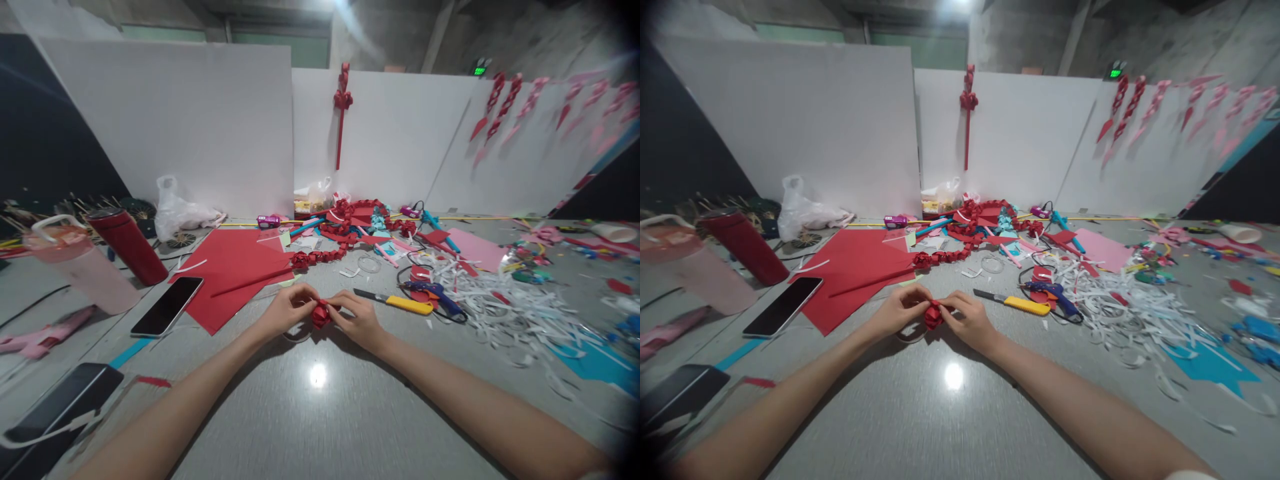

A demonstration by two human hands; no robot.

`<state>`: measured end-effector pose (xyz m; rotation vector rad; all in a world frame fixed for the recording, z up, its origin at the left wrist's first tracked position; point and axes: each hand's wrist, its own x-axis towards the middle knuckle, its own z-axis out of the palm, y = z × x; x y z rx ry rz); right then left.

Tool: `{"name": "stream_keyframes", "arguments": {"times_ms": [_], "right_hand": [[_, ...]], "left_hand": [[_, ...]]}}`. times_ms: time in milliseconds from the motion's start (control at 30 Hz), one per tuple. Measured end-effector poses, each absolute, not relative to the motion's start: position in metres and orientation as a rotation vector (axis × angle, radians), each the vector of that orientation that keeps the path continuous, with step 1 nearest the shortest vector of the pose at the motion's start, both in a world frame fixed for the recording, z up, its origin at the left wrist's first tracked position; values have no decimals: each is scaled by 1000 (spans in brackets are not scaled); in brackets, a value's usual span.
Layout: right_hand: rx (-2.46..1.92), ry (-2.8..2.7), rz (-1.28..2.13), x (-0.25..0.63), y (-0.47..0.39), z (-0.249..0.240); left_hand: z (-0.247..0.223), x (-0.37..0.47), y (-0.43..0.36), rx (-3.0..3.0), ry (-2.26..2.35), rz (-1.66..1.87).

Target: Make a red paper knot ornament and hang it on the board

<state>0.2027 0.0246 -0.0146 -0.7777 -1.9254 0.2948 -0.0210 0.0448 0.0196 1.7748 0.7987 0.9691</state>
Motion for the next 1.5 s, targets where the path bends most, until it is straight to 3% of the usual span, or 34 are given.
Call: {"name": "stream_keyframes", "arguments": {"times_ms": [500,1500], "right_hand": [[-814,-1815,171,201,24,-15],[-860,-1785,118,200,24,-16]], "left_hand": [[5,-3,34,1627,757,837],[2,8,24,1553,804,1080]]}}
